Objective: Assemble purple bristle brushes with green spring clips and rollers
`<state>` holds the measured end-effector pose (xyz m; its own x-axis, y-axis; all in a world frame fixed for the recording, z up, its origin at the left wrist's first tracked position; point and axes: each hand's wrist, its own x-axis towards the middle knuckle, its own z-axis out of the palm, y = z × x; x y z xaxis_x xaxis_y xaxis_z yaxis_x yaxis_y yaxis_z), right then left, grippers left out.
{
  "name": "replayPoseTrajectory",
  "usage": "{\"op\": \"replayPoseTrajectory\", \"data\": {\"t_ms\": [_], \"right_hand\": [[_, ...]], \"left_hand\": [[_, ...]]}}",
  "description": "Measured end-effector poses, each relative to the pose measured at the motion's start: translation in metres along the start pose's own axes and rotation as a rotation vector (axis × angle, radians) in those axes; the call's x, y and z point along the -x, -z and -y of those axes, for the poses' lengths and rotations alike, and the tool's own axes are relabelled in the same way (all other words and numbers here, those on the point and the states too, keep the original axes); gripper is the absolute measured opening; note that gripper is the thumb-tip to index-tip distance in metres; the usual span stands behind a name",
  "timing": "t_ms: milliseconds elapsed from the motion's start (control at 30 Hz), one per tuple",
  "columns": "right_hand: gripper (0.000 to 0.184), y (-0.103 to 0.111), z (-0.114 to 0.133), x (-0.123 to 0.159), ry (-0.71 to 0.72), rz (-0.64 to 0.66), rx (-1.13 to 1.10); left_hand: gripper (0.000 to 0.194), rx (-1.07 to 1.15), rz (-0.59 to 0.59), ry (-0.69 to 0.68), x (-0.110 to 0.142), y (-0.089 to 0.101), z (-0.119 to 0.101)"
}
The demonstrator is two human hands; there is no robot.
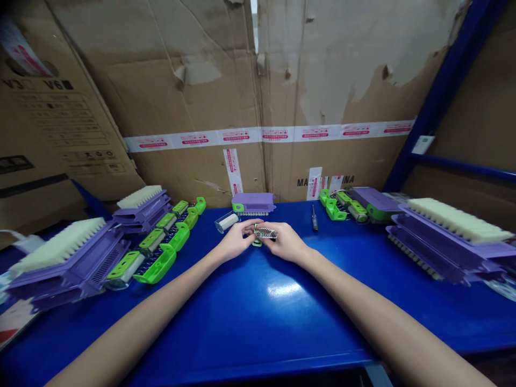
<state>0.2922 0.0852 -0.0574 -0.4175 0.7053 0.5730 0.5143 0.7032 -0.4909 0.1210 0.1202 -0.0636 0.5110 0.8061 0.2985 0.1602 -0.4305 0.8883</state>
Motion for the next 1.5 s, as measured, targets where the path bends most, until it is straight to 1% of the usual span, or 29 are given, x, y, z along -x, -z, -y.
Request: {"op": "replayPoseTrajectory", "data": {"t_ms": [133,300,400,567,700,867,1100,1233,1400,1500], "right_hand": [[0.017,-0.004,0.0,0.0,-0.032,-0.03,0.008],[0.013,-0.004,0.002,0.0,-0.067,-0.027,0.046],[0.017,-0.001,0.003,0.0,-0.06,-0.01,0.053],[0.025,0.005,0.005,-0.001,-0.034,0.076,0.057],[0.026,0.005,0.004,-0.001,-0.037,0.072,0.075],[0.024,0.0,-0.002,0.0,-0.059,0.026,0.04],[0.021,-0.002,-0.002,-0.001,-0.096,-0.003,-0.024],[0.024,0.003,0.003,-0.002,-0.101,0.018,-0.013],[0.033,0.006,0.003,-0.002,-0.078,0.094,-0.003],[0.032,0.005,0.0,-0.002,-0.087,0.079,0.003]], "left_hand": [[0.045,0.006,0.03,0.01,0.001,0.001,-0.001],[0.048,0.05,0.05,0.012,0.001,0.002,-0.003],[0.046,0.076,0.044,0.018,0.0,0.002,-0.001],[0.046,0.093,0.038,0.025,-0.002,0.003,0.002],[0.045,0.103,0.052,0.023,-0.002,0.003,0.003],[0.044,0.141,0.051,0.013,-0.003,0.004,0.006],[0.052,0.165,0.091,0.05,-0.002,0.006,0.002],[0.052,0.153,0.081,0.042,-0.002,0.006,0.003],[0.05,0.147,0.065,0.029,-0.003,0.005,0.005],[0.049,0.125,0.056,0.04,-0.002,0.004,0.004]]}}
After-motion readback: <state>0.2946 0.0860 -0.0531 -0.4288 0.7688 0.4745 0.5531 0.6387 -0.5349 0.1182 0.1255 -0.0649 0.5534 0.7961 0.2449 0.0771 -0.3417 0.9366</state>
